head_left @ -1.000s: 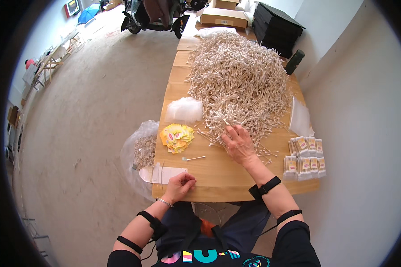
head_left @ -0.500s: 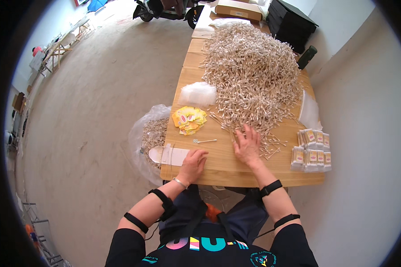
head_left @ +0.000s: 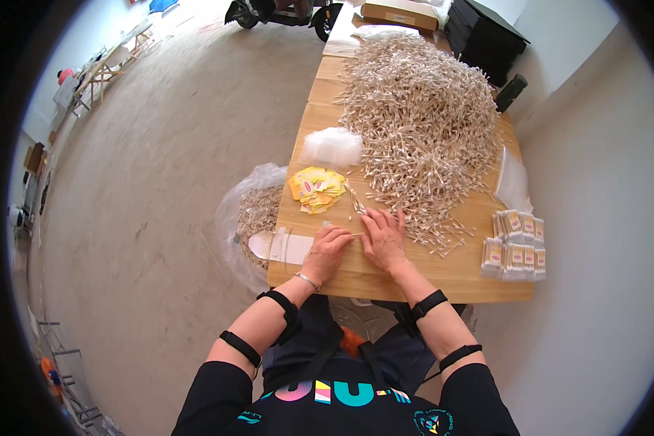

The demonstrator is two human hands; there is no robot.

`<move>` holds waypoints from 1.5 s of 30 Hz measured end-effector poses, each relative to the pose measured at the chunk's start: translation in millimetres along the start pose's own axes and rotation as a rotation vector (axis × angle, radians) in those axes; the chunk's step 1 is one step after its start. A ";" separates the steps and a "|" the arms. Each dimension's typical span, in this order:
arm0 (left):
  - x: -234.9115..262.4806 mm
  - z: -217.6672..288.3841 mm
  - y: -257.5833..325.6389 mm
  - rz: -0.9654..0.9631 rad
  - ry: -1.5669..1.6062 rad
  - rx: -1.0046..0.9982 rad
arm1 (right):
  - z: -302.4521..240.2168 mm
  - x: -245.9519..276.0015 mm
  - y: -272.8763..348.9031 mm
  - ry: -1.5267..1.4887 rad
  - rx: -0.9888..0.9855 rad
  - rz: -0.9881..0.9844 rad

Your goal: Counting and packaging cotton swabs into small plastic bags with labels.

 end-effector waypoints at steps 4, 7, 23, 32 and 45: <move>-0.7 -1.7 -0.6 0.009 0.014 0.008 | 8.6 17.9 1.2 0.055 -0.098 0.177; -2.2 -5.6 -0.1 -0.013 0.028 0.021 | 5.0 26.6 -15.6 0.047 -0.131 0.199; 1.1 -1.0 1.8 -0.051 0.043 0.064 | 30.4 19.0 20.4 0.029 -0.163 0.274; -8.6 8.8 -0.9 -0.136 -0.100 -0.012 | -10.9 27.8 43.2 -0.133 -0.030 0.235; -11.9 -10.1 -0.2 -0.101 -0.060 0.124 | 47.4 30.8 68.2 -0.044 -0.266 0.271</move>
Point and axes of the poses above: each hand's wrist, its own y-axis away from the middle knuckle, its own x-axis out of the back of the hand, z = x × y, the point moved 10 cm from there along -y, towards the middle knuckle, and after that the axes turned 13 degrees about -z, right-handed, at the moved point
